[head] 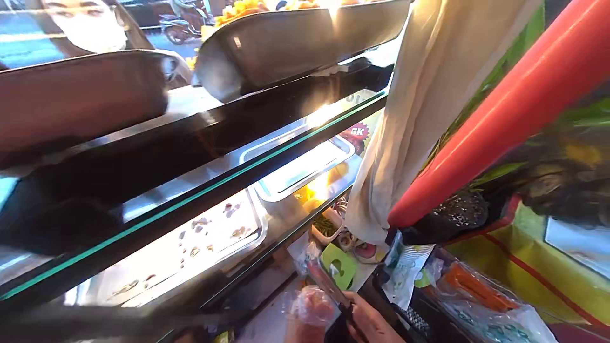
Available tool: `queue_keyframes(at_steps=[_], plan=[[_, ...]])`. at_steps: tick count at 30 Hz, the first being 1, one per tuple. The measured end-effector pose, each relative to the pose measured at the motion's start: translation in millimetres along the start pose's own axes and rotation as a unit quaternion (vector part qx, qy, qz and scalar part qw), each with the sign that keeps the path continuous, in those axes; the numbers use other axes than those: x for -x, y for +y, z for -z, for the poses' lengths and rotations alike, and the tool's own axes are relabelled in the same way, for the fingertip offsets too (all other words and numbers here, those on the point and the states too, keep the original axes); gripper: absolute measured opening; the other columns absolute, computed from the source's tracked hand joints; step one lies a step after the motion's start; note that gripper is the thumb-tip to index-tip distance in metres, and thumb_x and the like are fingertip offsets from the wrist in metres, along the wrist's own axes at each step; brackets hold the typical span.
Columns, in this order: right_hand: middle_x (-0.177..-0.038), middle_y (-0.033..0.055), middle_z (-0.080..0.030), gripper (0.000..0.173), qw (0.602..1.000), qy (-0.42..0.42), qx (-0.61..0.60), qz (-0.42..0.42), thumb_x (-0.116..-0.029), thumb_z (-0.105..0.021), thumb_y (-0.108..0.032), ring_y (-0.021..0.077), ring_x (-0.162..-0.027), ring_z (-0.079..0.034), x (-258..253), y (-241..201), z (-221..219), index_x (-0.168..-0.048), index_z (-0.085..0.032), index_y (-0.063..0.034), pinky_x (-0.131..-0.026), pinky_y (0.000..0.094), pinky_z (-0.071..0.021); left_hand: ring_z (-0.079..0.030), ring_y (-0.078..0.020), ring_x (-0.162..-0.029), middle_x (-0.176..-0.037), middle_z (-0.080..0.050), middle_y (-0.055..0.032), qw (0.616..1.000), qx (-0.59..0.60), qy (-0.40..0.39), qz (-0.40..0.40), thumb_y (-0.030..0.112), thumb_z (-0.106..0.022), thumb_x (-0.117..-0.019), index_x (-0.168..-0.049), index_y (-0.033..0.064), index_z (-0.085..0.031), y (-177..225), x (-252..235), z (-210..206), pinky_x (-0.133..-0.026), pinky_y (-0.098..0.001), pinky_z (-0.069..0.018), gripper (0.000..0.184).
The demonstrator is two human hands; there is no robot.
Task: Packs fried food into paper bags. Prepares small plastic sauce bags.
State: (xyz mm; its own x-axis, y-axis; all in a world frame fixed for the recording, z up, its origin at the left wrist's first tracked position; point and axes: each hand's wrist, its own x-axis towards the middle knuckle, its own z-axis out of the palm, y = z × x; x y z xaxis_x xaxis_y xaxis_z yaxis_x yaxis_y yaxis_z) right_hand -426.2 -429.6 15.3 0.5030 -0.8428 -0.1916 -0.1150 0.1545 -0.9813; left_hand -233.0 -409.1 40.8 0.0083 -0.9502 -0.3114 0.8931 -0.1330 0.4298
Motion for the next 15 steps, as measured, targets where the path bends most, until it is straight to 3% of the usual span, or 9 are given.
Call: queue_keyframes(at_steps=[1, 3, 5, 6, 8, 11, 13, 15], plan=[[-0.082, 0.0028, -0.059, 0.051, 0.999, 0.002, 0.023, -0.048, -0.1113, -0.036, -0.044, 0.0105, -0.062, -0.051, -3, 2, 19, -0.149, -0.048, -0.0127, -0.055, 0.0302, -0.0454, -0.075, -0.0129, -0.084, -0.092, -0.077, -0.0053, 0.999, 0.013, 0.027, -0.013, 0.018, -0.051, -0.1054, -0.102, 0.0117, -0.067, -1, -8, -2, -0.08, -0.0275, -0.0622, 0.018], [-0.081, 0.0089, -0.061, 0.052, 0.983, 0.035, 0.138, -0.119, -0.11, -0.037, -0.048, 0.0196, -0.062, -0.056, -22, -1, 56, -0.146, -0.051, -0.0131, -0.059, 0.0403, -0.0501, -0.075, -0.0132, -0.087, -0.096, -0.077, -0.0063, 0.998, 0.046, 0.035, -0.032, 0.021, -0.058, -0.1027, -0.105, 0.0124, -0.071, -4, -23, 12, -0.08, -0.0272, -0.0623, 0.016], [-0.109, 0.0201, -0.069, 0.057, 0.936, 0.034, 0.299, -0.183, -0.1077, -0.043, -0.049, 0.0336, -0.093, -0.069, -61, -23, 84, -0.149, -0.049, -0.0093, -0.087, 0.0541, -0.0555, -0.075, -0.0152, -0.092, -0.102, -0.077, -0.0074, 0.997, 0.057, 0.015, -0.056, 0.023, -0.07, -0.0956, -0.109, 0.0128, -0.073, -8, -35, 25, -0.083, -0.0296, -0.0624, 0.017], [-0.123, 0.0222, -0.066, 0.057, 0.904, 0.025, 0.373, -0.208, -0.1073, -0.046, -0.046, 0.0374, -0.108, -0.068, -86, -39, 90, -0.15, -0.047, -0.0073, -0.097, 0.057, -0.0525, -0.075, -0.0155, -0.094, -0.104, -0.077, -0.0069, 0.996, 0.056, 0.012, -0.068, 0.025, -0.075, -0.0914, -0.11, 0.0139, -0.074, -10, -40, 27, -0.083, -0.0302, -0.0624, 0.022], [-0.131, 0.0272, -0.06, 0.049, 0.835, -0.005, 0.497, -0.236, -0.1065, -0.05, -0.033, 0.0442, -0.117, -0.063, -138, -64, 86, -0.144, -0.051, -0.0009, -0.096, 0.0612, -0.0512, -0.075, -0.0159, -0.095, -0.106, -0.077, -0.0065, 0.994, 0.05, 0.032, -0.088, 0.026, -0.077, -0.0894, -0.111, 0.0152, -0.074, -12, -46, 28, -0.084, -0.0306, -0.0625, 0.024], [-0.128, 0.0276, -0.062, 0.027, 0.748, -0.105, 0.606, -0.248, -0.1016, -0.049, -0.004, 0.0439, -0.121, -0.061, -206, -70, 71, -0.122, -0.063, 0.0076, -0.095, 0.0591, -0.0511, -0.075, -0.0171, -0.096, -0.107, -0.077, -0.0072, 0.99, 0.041, 0.067, -0.114, 0.027, -0.078, -0.0888, -0.111, 0.0159, -0.074, -16, -51, 27, -0.085, -0.0309, -0.0624, 0.025], [-0.128, 0.0257, -0.063, 0.027, 0.684, -0.169, 0.661, -0.26, -0.0972, -0.054, 0.0, 0.0418, -0.121, -0.061, -241, -56, 63, -0.121, -0.064, 0.0076, -0.093, 0.0575, -0.0512, -0.075, -0.019, -0.098, -0.109, -0.076, -0.0093, 0.987, 0.033, 0.087, -0.131, 0.023, -0.075, -0.0915, -0.114, 0.0125, -0.072, -20, -58, 29, -0.087, -0.0321, -0.0622, 0.025], [-0.129, 0.0257, -0.062, 0.028, 0.656, -0.193, 0.687, -0.247, -0.0963, -0.056, -0.001, 0.0418, -0.12, -0.061, -254, -49, 61, -0.122, -0.064, 0.0072, -0.09, 0.0571, -0.0523, -0.075, -0.0222, -0.097, -0.109, -0.076, -0.0128, 0.981, 0.031, 0.124, -0.145, 0.016, -0.067, -0.0975, -0.115, 0.0071, -0.068, -27, -67, 32, -0.086, -0.0342, -0.0629, 0.02]])
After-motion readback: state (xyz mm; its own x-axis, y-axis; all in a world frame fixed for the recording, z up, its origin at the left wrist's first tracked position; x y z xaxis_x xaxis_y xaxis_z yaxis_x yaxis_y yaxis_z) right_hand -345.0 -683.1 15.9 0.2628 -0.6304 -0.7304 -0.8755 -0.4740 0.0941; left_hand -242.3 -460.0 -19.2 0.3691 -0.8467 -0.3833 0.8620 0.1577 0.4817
